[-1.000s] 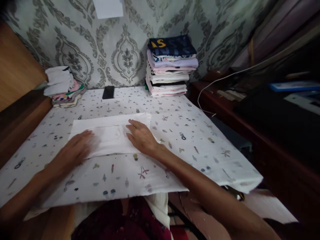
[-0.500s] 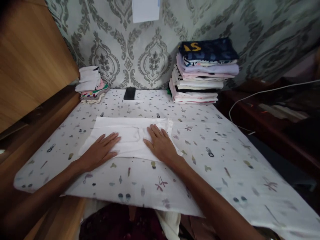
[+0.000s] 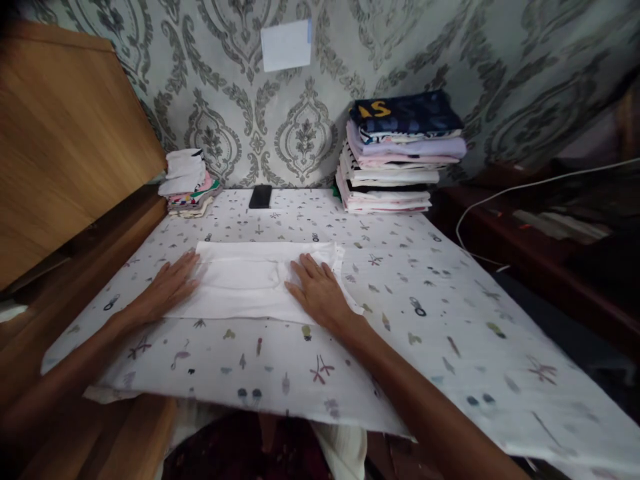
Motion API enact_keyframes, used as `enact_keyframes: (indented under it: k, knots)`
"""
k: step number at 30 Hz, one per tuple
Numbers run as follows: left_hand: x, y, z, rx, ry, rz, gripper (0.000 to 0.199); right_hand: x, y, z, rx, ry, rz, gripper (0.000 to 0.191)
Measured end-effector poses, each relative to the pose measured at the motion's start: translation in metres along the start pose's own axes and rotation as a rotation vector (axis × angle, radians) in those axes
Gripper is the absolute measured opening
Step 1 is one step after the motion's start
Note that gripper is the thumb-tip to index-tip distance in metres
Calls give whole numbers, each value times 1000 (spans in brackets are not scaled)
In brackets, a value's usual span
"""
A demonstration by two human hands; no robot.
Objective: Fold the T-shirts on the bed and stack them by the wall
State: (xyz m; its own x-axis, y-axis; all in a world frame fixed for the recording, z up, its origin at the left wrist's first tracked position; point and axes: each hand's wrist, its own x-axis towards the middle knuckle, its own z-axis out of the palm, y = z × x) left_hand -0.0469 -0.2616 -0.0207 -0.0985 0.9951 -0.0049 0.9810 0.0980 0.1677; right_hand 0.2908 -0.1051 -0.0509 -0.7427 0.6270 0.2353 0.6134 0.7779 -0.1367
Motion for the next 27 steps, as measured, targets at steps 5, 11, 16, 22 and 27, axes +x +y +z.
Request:
enact_keyframes:
  k: [5,11,16,22,27]
  knots:
    - [49,10,-5,-14,-25,6,79,16,-24,-4,1,-24,-60,63]
    - [71,1,7,34,-124,-63,83,24,-34,12,-20,-141,-86,70]
    - [69,-17,16,-11,-69,-77,84,22,-30,12,-13,-141,-79,68]
    - [96,-45,8,-208,150,-139,64,25,-61,-8,64,-93,-115,59]
    - [125,-59,-8,-283,132,-290,32,38,-142,-14,116,-95,-438,30]
